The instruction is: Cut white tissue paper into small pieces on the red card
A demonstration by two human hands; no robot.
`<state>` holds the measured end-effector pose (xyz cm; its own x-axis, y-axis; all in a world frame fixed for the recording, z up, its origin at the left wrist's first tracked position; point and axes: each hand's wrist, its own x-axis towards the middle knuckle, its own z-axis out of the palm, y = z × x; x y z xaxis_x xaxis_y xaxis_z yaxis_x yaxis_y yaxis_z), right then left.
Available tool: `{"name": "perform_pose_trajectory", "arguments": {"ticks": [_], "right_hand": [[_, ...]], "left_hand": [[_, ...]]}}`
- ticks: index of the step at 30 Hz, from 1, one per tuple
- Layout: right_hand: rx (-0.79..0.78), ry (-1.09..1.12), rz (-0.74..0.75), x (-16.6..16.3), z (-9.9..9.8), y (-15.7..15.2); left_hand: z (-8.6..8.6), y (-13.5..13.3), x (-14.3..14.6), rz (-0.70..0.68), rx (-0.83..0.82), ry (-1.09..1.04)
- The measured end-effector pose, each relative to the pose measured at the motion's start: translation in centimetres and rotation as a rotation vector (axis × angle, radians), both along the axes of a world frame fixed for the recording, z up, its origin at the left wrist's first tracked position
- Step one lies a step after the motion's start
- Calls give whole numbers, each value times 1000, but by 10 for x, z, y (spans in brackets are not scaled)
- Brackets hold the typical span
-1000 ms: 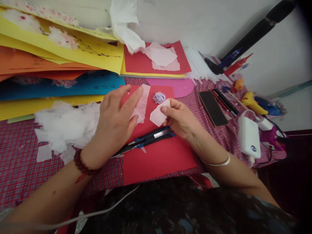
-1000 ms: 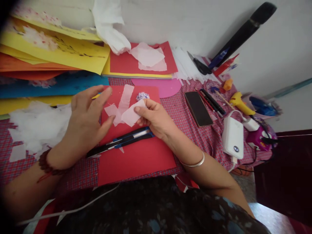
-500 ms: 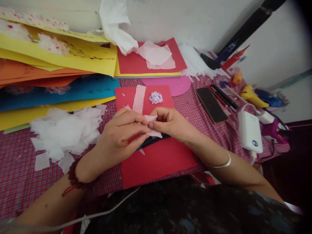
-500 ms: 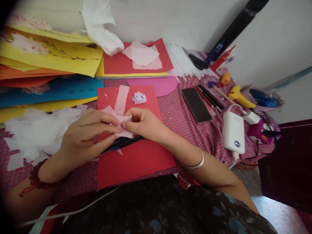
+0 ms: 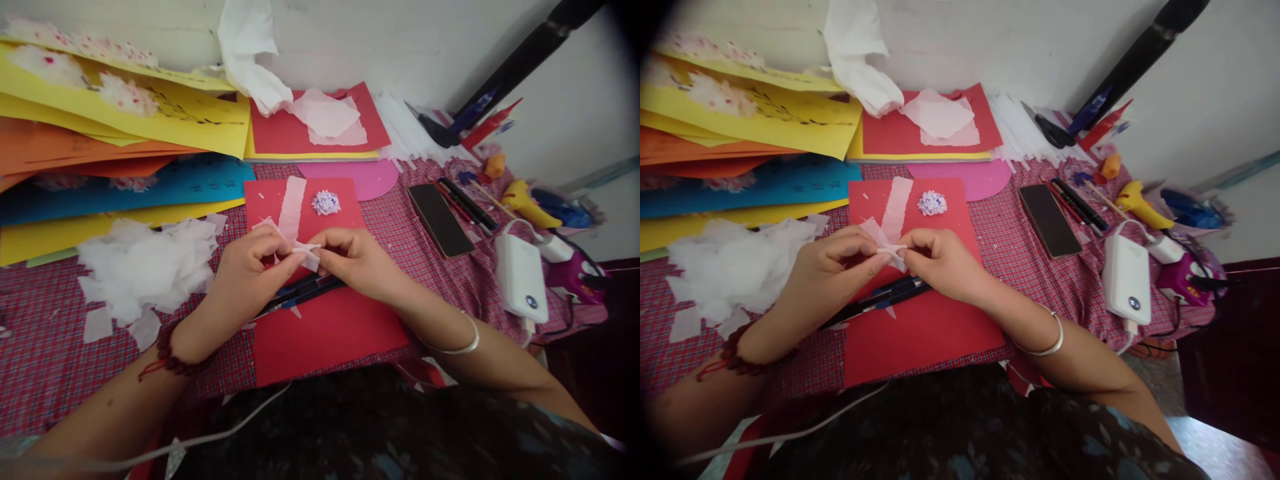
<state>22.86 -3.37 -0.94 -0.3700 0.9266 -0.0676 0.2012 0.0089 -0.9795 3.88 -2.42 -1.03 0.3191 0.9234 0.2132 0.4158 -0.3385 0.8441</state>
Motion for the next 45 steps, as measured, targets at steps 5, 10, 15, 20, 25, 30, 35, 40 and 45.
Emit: {"name": "perform_pose_trajectory", "arguments": {"ticks": [5,10,15,20,25,30,35,40,45], "right_hand": [[47,-39,-10,0,-2,-1],[124,-52,-10,-2,-5,-3],[165,-133,50,-1,2,-4],[132,-149,89,0,5,-4],[170,-147,35,-1,-1,-3],[192,-219,41,1,-2,-3],[272,-320,68,-1,-2,-4],[365,-474,194,3,4,-3],[518,-771,473,9,7,-3]], "left_hand": [[-1,0,2,29,-36,-1],[-4,0,4,61,-96,14],[-7,0,4,69,-67,-54],[-4,1,2,16,2,-16],[1,1,-1,-30,-174,-25],[11,2,-6,-115,-230,0],[4,7,-6,-171,-35,69],[1,11,-13,-9,316,119],[14,21,-37,398,186,-95]]}}
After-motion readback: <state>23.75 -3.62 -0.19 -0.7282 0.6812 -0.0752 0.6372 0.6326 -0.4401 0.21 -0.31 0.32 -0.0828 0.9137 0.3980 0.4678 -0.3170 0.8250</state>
